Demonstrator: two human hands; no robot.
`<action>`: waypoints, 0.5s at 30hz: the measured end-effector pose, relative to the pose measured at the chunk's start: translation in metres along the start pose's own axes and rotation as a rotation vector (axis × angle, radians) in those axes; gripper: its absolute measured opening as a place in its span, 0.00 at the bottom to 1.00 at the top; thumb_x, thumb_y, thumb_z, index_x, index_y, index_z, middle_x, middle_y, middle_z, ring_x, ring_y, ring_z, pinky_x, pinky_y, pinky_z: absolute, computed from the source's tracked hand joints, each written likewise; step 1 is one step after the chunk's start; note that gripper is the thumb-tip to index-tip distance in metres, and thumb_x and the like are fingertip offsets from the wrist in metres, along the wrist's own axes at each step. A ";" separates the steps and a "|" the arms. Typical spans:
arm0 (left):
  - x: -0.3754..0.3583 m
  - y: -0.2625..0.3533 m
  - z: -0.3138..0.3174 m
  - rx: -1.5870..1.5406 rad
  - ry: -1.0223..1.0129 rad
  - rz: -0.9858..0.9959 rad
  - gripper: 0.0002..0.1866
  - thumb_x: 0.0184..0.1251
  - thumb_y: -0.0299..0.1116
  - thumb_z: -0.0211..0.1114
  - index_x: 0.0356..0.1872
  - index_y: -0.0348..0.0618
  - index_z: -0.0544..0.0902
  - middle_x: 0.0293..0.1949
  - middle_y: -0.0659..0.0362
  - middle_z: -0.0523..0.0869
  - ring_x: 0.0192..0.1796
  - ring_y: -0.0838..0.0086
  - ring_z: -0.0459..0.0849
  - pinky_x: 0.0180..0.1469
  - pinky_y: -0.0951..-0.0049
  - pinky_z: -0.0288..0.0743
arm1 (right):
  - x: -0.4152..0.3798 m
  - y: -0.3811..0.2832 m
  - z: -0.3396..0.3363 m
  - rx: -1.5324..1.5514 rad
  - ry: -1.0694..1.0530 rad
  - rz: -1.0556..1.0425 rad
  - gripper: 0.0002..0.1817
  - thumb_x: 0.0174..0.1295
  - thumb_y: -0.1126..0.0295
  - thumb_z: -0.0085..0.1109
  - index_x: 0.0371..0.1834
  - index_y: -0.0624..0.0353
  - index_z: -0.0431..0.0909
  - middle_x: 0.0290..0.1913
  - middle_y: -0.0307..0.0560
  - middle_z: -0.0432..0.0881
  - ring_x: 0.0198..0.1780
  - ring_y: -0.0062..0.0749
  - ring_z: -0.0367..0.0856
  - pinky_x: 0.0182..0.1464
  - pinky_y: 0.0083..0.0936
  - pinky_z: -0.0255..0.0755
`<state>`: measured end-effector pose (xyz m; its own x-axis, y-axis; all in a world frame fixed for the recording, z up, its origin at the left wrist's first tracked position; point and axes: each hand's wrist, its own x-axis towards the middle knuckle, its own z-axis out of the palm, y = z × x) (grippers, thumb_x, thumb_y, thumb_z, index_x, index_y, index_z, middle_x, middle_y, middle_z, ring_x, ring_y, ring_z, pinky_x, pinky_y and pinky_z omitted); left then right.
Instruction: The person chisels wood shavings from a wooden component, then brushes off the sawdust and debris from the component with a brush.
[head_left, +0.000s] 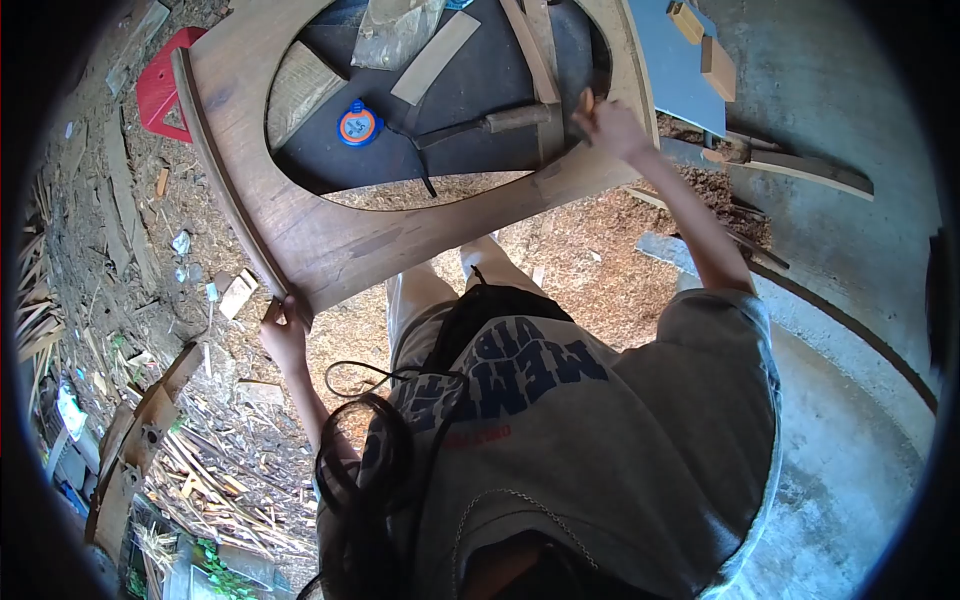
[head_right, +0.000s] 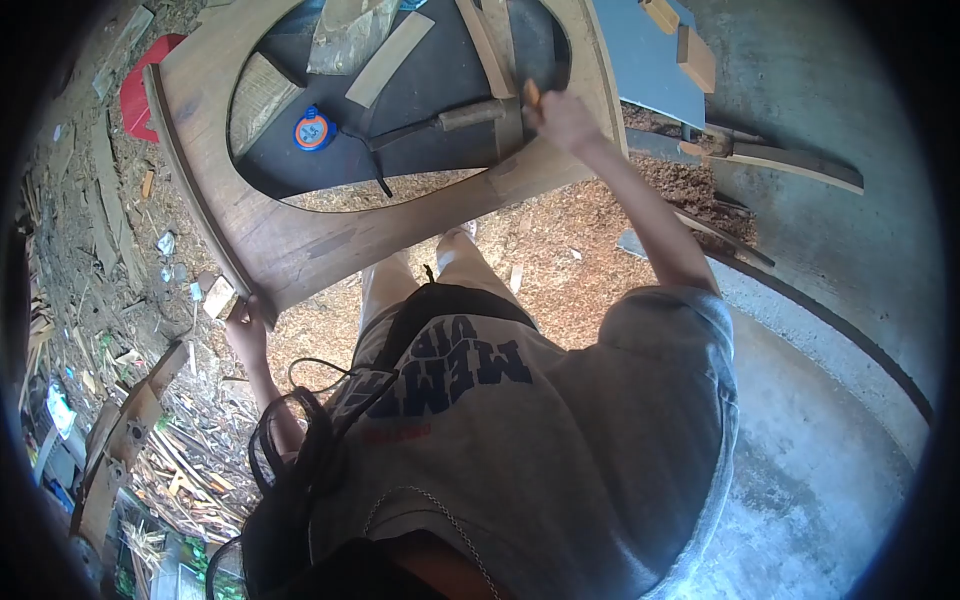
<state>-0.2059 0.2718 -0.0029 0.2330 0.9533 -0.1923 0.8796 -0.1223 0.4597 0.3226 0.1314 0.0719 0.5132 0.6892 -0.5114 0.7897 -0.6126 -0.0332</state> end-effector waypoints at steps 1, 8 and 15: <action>0.000 0.000 0.000 -0.014 0.005 0.009 0.14 0.60 0.40 0.61 0.37 0.40 0.83 0.32 0.49 0.85 0.33 0.54 0.84 0.33 0.62 0.76 | -0.005 -0.006 0.012 -0.004 -0.091 0.011 0.20 0.64 0.56 0.49 0.31 0.64 0.79 0.21 0.53 0.80 0.31 0.41 0.82 0.38 0.35 0.75; -0.001 -0.003 -0.001 -0.036 0.029 0.048 0.14 0.59 0.42 0.61 0.36 0.41 0.84 0.30 0.49 0.85 0.32 0.53 0.84 0.34 0.60 0.76 | -0.037 -0.015 0.031 0.215 0.255 -0.093 0.19 0.63 0.56 0.50 0.29 0.61 0.79 0.20 0.54 0.79 0.28 0.46 0.81 0.36 0.38 0.76; 0.001 -0.007 -0.001 -0.037 0.013 0.069 0.16 0.59 0.44 0.61 0.34 0.41 0.83 0.28 0.47 0.84 0.32 0.51 0.83 0.34 0.57 0.74 | -0.100 -0.080 0.084 0.584 0.428 -0.322 0.13 0.63 0.60 0.51 0.36 0.57 0.81 0.22 0.49 0.81 0.24 0.42 0.82 0.29 0.33 0.76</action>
<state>-0.2117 0.2739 -0.0055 0.2867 0.9465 -0.1480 0.8458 -0.1776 0.5032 0.1802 0.0794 0.0538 0.4677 0.8834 -0.0296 0.6781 -0.3801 -0.6290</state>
